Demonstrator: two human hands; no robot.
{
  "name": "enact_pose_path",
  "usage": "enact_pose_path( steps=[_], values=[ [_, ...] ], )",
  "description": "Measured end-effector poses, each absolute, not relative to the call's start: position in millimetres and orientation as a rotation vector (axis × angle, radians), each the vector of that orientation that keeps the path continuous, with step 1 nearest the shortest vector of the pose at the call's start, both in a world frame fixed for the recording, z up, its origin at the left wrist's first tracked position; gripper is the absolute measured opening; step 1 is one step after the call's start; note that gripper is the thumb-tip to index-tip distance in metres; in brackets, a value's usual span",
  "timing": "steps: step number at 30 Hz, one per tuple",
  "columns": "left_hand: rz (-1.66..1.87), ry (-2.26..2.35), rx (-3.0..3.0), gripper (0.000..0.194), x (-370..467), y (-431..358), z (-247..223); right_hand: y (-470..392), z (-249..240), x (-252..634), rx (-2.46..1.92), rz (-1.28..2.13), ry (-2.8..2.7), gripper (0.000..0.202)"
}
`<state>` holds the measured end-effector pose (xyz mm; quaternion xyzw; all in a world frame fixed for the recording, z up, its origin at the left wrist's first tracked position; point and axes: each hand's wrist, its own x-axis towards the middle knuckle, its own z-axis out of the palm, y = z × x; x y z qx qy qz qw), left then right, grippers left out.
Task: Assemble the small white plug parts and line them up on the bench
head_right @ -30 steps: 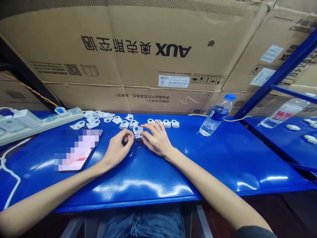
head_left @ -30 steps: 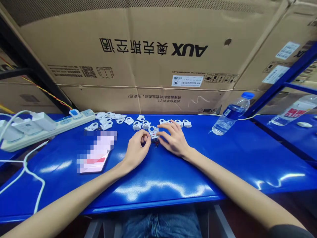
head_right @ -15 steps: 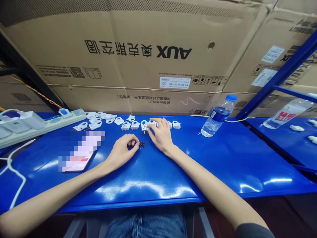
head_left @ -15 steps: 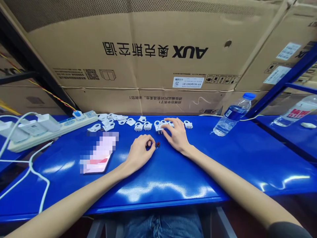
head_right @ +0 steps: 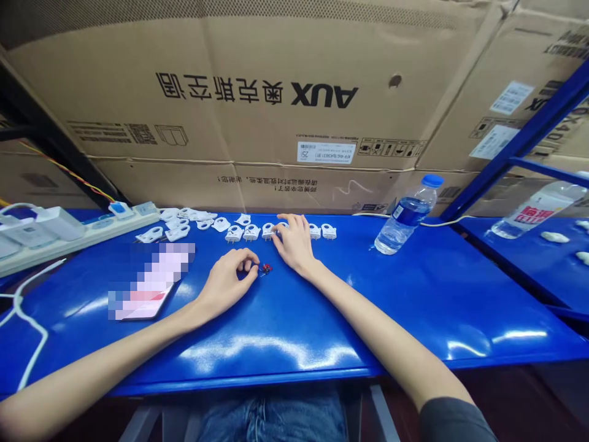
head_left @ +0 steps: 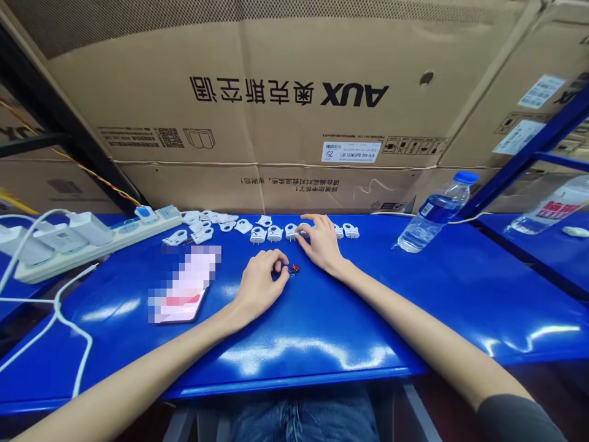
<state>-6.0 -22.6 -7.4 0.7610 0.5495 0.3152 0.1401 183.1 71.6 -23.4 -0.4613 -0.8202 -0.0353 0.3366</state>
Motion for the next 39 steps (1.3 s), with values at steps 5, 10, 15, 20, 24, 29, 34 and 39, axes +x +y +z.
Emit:
enact_pose_path(
  steps=[5, 10, 15, 20, 24, 29, 34, 39],
  values=[
    [0.891, 1.586, 2.194, 0.01, -6, -23, -8, 72, -26, 183, -1.201, -0.088, -2.133, 0.013],
    [0.905, 1.598, 2.193, 0.009, -7, -23, -9, 69, -25, 181, -1.199, -0.096, -2.143, 0.014],
    [0.902, 1.598, 2.186, 0.009, -7, -23, -9, 68, -24, 178, -1.219, -0.135, -2.162, 0.014],
    [0.896, 1.616, 2.189, 0.009, -7, -23, -8, 65, -20, 177, -1.227, -0.145, -2.171, 0.019],
    [0.882, 1.623, 2.187, 0.009, -7, -24, -7, 64, -16, 174, -1.161, -0.144, -2.219, 0.02],
    [0.891, 1.623, 2.195, 0.01, -7, -24, -7, 69, -10, 159, -1.087, -0.131, -2.292, 0.022],
    [0.913, 1.616, 2.205, 0.01, -7, -24, -8, 76, -12, 144, -1.117, -0.069, -2.369, 0.025],
    [0.905, 1.618, 2.19, 0.009, -8, -23, -9, 71, -16, 144, -1.078, -0.039, -2.316, 0.025]
  ],
)
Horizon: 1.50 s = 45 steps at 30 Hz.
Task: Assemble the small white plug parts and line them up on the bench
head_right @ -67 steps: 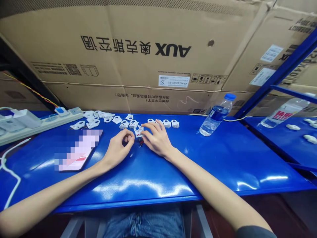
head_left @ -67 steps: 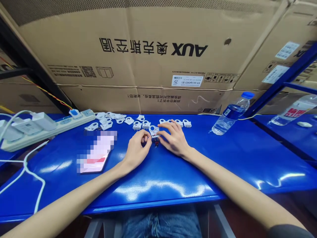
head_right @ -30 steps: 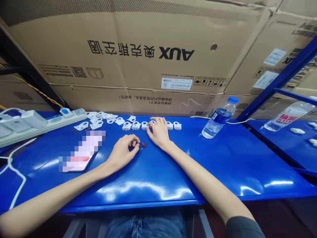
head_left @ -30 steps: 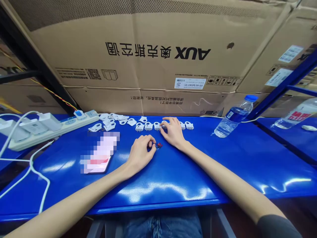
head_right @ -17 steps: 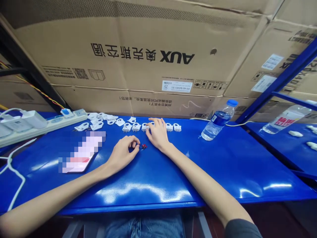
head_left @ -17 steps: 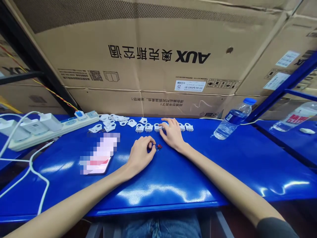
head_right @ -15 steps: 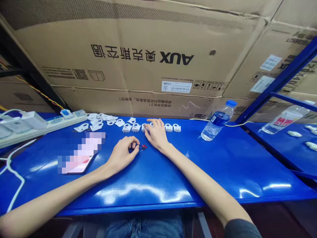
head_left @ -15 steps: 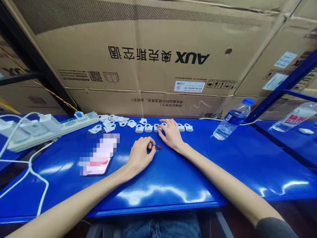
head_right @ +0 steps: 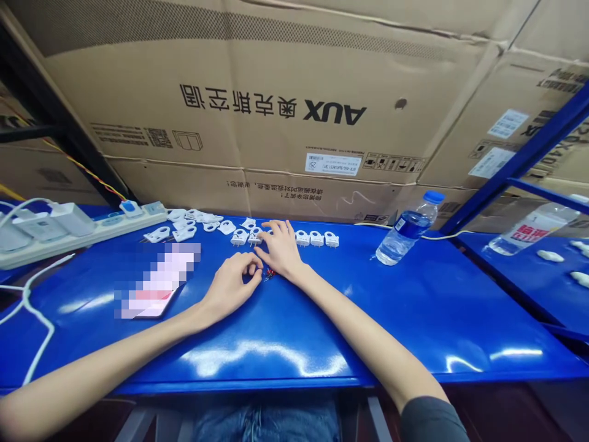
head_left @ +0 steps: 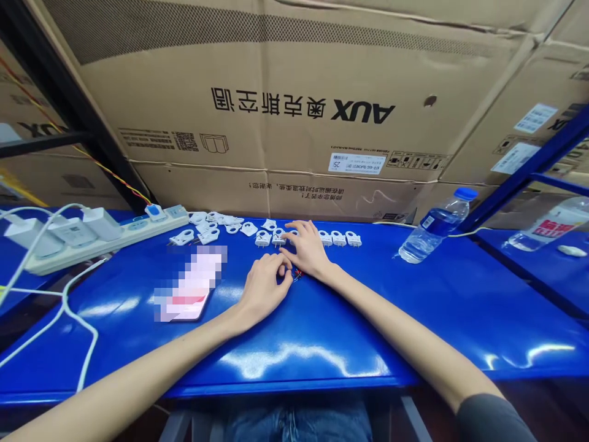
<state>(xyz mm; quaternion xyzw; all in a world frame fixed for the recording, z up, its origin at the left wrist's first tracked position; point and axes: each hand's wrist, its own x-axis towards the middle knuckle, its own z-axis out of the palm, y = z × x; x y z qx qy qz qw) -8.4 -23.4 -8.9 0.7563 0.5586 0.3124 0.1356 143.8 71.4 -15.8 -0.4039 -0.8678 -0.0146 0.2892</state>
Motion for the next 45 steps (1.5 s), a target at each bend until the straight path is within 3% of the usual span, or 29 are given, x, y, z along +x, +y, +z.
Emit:
enact_pose_path(
  steps=[13, 23, 45],
  values=[
    [1.06, 1.614, 2.066, 0.006, -7, -23, -8, 24, -14, 206, -0.823, -0.14, -2.286, 0.024],
    [1.23, 1.596, 1.846, 0.019, -7, -21, -4, 22, -13, 195, -0.727, -0.158, -2.242, 0.024],
    [1.268, 1.574, 1.8, 0.009, -8, -19, 2, 18, -10, 194, -0.751, -0.132, -2.249, 0.026]
  ],
)
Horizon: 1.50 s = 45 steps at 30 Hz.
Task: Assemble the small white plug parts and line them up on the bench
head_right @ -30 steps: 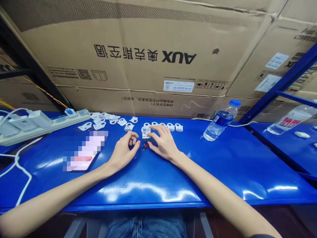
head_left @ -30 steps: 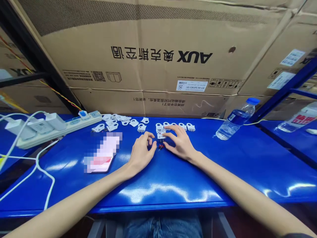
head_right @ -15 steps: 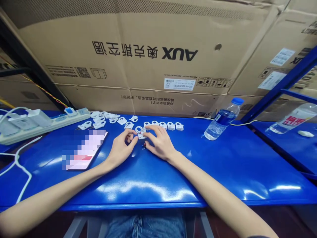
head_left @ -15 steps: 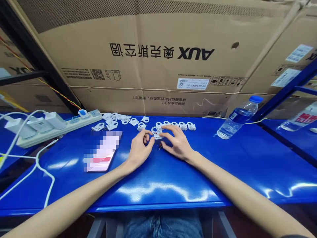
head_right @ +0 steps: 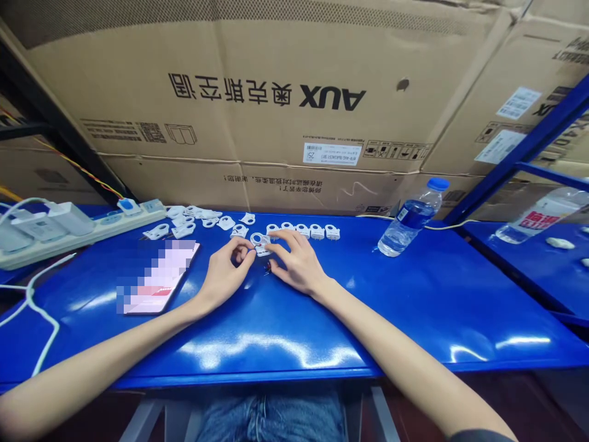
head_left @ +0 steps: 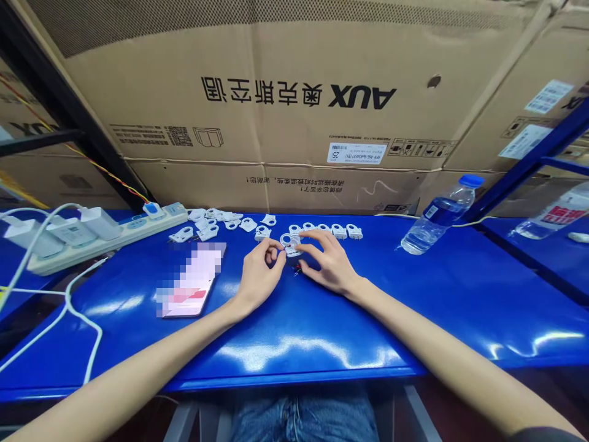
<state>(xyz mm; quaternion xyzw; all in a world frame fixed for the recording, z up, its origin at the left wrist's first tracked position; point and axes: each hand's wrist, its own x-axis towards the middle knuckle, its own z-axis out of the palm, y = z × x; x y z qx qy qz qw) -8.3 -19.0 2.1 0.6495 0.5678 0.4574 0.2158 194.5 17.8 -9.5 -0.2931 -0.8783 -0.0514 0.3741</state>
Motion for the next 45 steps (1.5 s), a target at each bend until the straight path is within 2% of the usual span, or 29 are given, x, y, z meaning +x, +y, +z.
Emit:
enact_pose_path(
  steps=[19, 26, 32, 45],
  values=[
    [1.269, 1.529, 1.847, 0.008, -7, -22, 7, 20, -12, 195, -0.822, -0.161, -2.207, 0.024],
    [1.094, 1.575, 2.07, 0.009, -9, -21, 1, 30, -18, 195, -1.03, -0.021, -1.988, 0.025],
    [0.889, 1.572, 2.237, 0.009, -10, -22, -3, 29, -17, 196, -1.03, 0.106, -1.962, 0.027],
    [0.836, 1.628, 2.258, 0.012, -10, -23, -4, 59, -15, 170, -1.058, 0.089, -2.115, 0.024]
  ],
)
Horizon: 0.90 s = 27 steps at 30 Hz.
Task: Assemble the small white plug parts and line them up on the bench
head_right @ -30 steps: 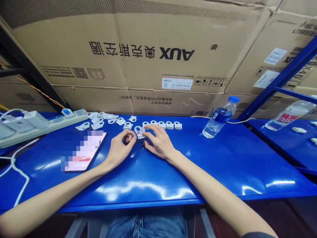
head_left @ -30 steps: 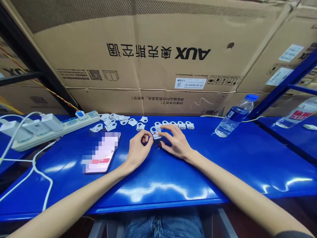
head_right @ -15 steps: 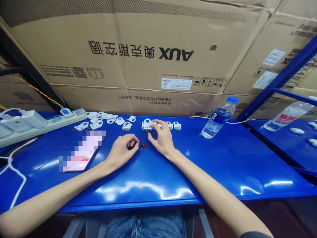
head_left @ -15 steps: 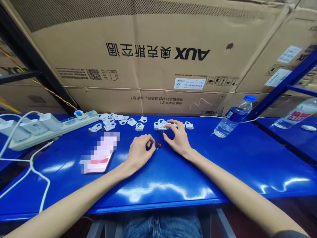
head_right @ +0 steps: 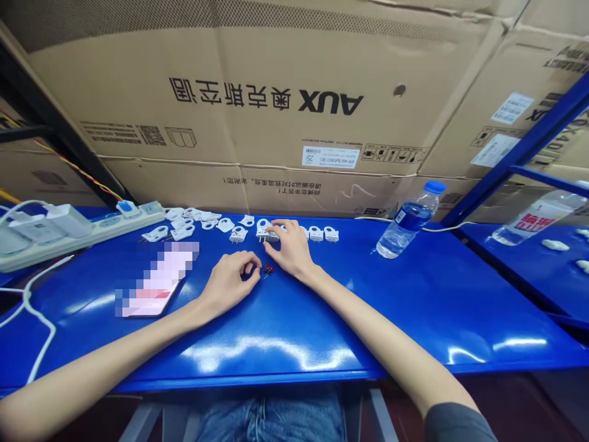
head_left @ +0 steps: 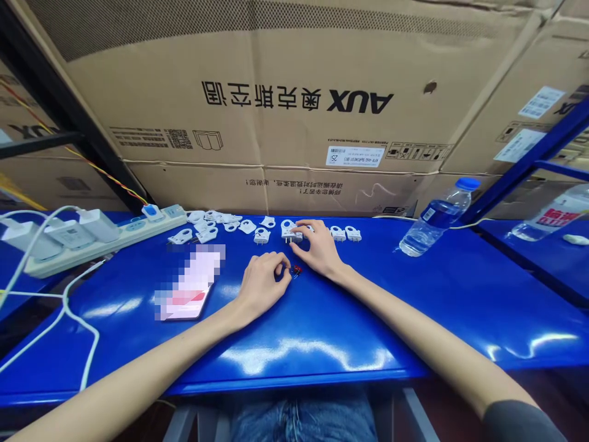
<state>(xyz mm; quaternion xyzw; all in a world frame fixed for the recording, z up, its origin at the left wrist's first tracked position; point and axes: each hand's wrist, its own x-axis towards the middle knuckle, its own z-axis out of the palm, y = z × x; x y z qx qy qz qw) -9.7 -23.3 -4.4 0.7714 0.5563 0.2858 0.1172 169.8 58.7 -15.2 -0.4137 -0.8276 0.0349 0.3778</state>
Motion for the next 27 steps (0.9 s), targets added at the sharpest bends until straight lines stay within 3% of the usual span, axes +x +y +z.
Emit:
enact_pose_path(
  steps=[19, 27],
  values=[
    [0.886, 1.63, 2.248, 0.013, -13, -23, -11, 70, -9, 146, -1.249, 0.055, -2.304, 0.031],
    [1.242, 1.481, 2.226, 0.013, -9, -26, -10, 80, 4, 131, -1.037, 0.059, -2.411, 0.028]
  ],
)
